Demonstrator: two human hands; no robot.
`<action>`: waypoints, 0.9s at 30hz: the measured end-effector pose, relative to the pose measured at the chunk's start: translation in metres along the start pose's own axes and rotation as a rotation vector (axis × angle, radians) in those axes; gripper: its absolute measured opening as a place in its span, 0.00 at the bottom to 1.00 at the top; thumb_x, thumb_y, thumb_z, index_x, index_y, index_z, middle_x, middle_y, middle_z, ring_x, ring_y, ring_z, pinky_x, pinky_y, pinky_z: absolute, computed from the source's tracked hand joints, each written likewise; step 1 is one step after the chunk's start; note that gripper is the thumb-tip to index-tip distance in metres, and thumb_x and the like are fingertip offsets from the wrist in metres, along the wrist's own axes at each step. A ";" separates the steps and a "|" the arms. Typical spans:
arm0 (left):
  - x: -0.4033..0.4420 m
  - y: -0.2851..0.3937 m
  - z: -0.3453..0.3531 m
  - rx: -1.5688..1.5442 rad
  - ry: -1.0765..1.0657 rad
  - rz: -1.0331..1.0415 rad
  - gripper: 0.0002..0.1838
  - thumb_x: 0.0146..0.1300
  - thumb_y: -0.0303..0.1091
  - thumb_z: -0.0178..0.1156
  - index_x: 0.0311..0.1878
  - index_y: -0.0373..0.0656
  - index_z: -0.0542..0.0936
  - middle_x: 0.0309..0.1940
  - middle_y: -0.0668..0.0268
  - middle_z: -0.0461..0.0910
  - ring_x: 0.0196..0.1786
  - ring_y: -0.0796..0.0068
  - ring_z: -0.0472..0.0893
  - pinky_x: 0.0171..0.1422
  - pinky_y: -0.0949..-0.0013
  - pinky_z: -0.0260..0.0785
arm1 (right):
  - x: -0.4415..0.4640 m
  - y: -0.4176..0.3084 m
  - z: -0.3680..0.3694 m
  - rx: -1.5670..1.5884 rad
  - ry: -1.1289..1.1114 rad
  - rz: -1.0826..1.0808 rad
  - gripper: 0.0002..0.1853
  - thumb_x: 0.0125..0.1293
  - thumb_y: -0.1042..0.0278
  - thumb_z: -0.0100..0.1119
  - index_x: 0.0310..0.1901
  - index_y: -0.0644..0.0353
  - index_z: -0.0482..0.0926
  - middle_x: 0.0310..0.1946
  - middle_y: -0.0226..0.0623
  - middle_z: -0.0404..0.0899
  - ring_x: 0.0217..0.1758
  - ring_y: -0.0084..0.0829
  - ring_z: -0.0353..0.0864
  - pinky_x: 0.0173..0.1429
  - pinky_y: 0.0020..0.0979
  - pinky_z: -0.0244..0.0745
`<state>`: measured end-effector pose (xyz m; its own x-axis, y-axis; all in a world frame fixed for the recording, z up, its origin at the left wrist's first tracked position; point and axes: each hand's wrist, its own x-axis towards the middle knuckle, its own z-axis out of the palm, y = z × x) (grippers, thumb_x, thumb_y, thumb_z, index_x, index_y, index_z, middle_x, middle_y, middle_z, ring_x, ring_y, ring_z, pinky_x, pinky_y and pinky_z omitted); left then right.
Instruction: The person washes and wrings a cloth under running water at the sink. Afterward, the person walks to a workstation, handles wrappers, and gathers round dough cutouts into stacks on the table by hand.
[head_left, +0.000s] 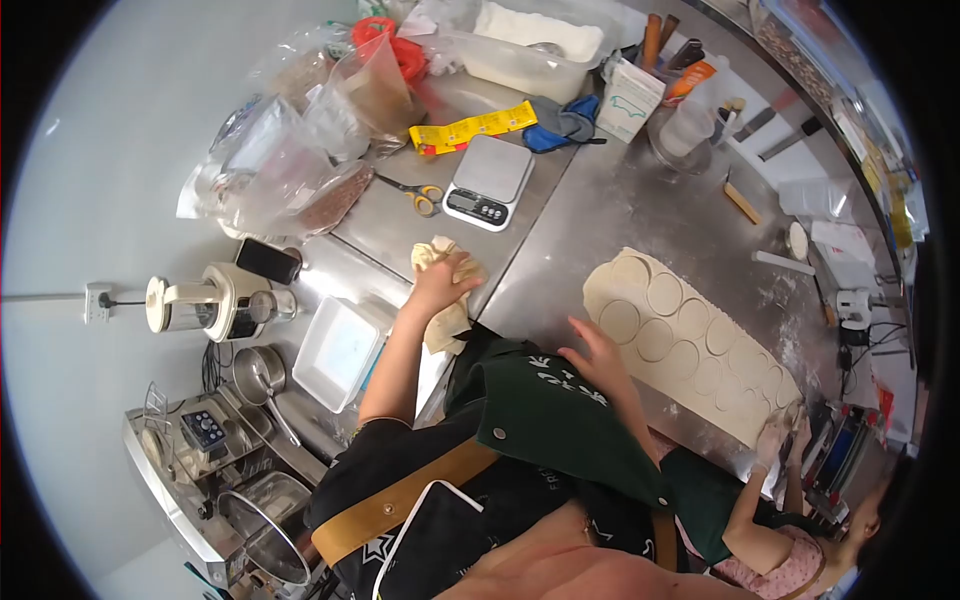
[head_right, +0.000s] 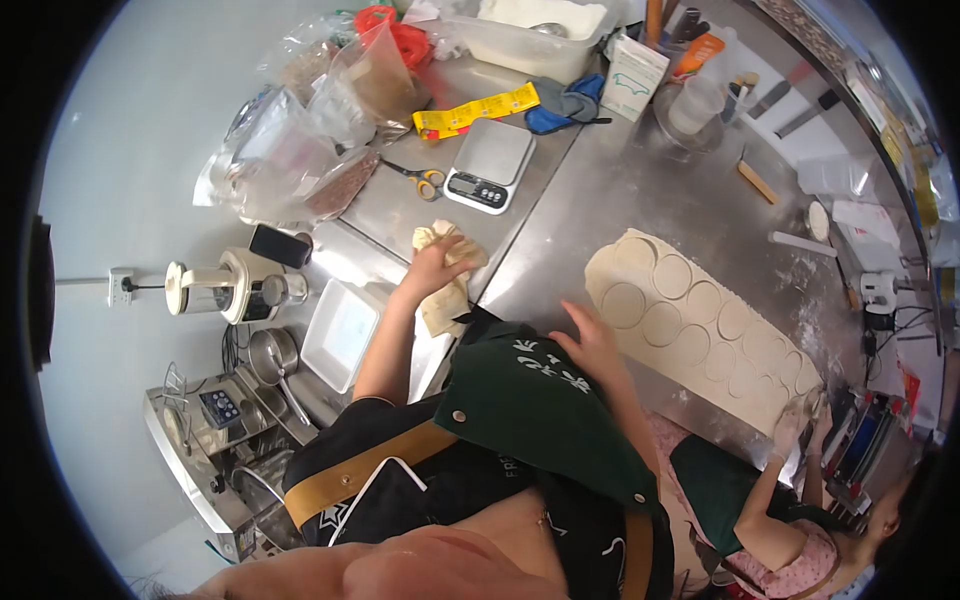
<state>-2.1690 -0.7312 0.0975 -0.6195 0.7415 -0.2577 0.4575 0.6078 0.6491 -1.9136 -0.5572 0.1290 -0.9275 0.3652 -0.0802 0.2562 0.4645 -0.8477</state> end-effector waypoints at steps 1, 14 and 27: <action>-0.002 -0.004 0.002 0.002 0.007 -0.004 0.30 0.47 0.54 0.59 0.53 0.49 0.70 0.49 0.58 0.72 0.53 0.56 0.70 0.62 0.41 0.45 | -0.001 0.000 0.002 -0.030 -0.014 -0.003 0.25 0.50 0.63 0.61 0.50 0.62 0.69 0.45 0.45 0.72 0.47 0.43 0.72 0.49 0.35 0.68; -0.024 0.056 -0.061 -0.548 -0.256 0.396 0.33 0.51 0.48 0.59 0.57 0.39 0.64 0.52 0.52 0.69 0.58 0.64 0.67 0.60 0.52 0.54 | 0.002 -0.003 -0.006 -0.167 -0.087 0.008 0.23 0.53 0.58 0.57 0.49 0.61 0.70 0.43 0.44 0.71 0.46 0.42 0.71 0.49 0.37 0.67; -0.002 0.048 0.019 -0.207 -0.277 0.324 0.27 0.49 0.48 0.61 0.49 0.40 0.73 0.43 0.53 0.75 0.48 0.55 0.73 0.56 0.57 0.60 | -0.002 0.017 -0.013 -0.145 0.039 -0.055 0.19 0.54 0.60 0.55 0.48 0.58 0.71 0.46 0.40 0.70 0.47 0.40 0.71 0.48 0.36 0.67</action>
<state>-2.1335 -0.6978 0.1153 -0.2594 0.9486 -0.1815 0.4445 0.2842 0.8495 -1.9039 -0.5397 0.1212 -0.9306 0.3659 -0.0128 0.2447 0.5956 -0.7652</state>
